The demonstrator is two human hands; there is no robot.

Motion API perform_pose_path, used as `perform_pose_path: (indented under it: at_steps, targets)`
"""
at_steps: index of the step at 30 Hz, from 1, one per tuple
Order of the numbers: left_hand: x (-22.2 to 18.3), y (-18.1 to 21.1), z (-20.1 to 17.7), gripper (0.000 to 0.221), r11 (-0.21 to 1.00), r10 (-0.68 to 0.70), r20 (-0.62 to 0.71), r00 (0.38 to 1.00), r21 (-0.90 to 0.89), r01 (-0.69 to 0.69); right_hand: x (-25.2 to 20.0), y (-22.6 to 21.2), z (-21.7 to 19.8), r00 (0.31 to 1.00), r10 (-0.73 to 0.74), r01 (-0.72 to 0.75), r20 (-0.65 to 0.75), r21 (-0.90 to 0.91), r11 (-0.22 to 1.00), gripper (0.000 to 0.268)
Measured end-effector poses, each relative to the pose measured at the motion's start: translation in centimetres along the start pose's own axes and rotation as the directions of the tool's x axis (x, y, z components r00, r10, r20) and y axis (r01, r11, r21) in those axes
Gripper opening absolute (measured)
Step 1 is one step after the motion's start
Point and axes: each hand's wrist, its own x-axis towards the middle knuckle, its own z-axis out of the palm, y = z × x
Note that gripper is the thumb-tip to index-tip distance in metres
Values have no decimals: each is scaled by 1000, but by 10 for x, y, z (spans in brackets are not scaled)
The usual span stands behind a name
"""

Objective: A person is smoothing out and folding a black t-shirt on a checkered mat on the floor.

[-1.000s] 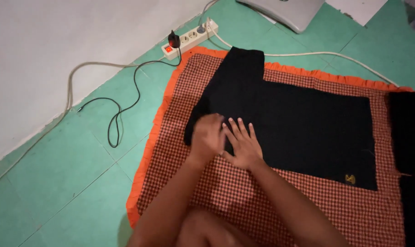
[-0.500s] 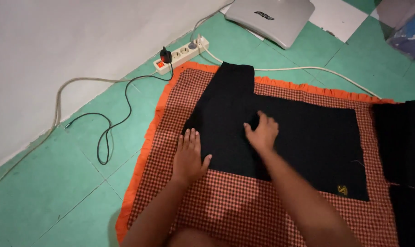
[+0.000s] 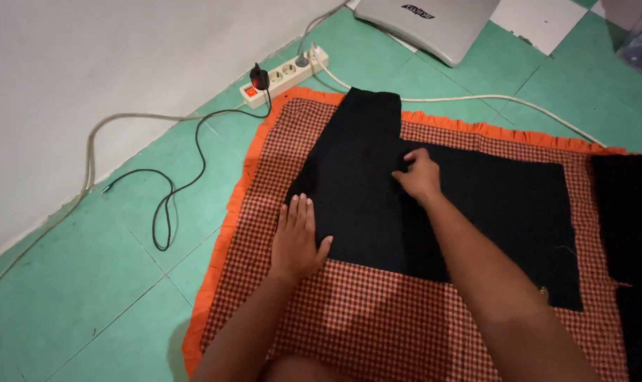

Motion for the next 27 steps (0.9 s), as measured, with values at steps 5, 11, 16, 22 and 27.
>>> perform_pose_path:
  at_steps: [5, 11, 16, 22, 27]
  targets:
    - [0, 0, 0, 87, 1000, 14, -41, 999, -11, -14, 5, 1, -4, 1000, -24, 26, 18, -88, 996, 46]
    - [-2, -1, 3, 87, 1000, 26, -46, 999, -6, -26, 16, -12, 2, 972, -183, 196, 149, -79, 977, 49]
    - [0, 2, -6, 86, 1000, 11, 5, 1000, -8, -11, 34, -37, 12, 886, -365, 417, 285, -149, 897, 56]
    - [2, 2, -12, 88, 1000, -20, 103, 994, -17, 21, 50, -61, 4, 799, -368, 516, 475, -227, 826, 28]
    - [3, 5, -19, 86, 999, -23, 107, 994, -25, 26, 67, -43, 4, 679, -509, 646, 529, -100, 757, 50]
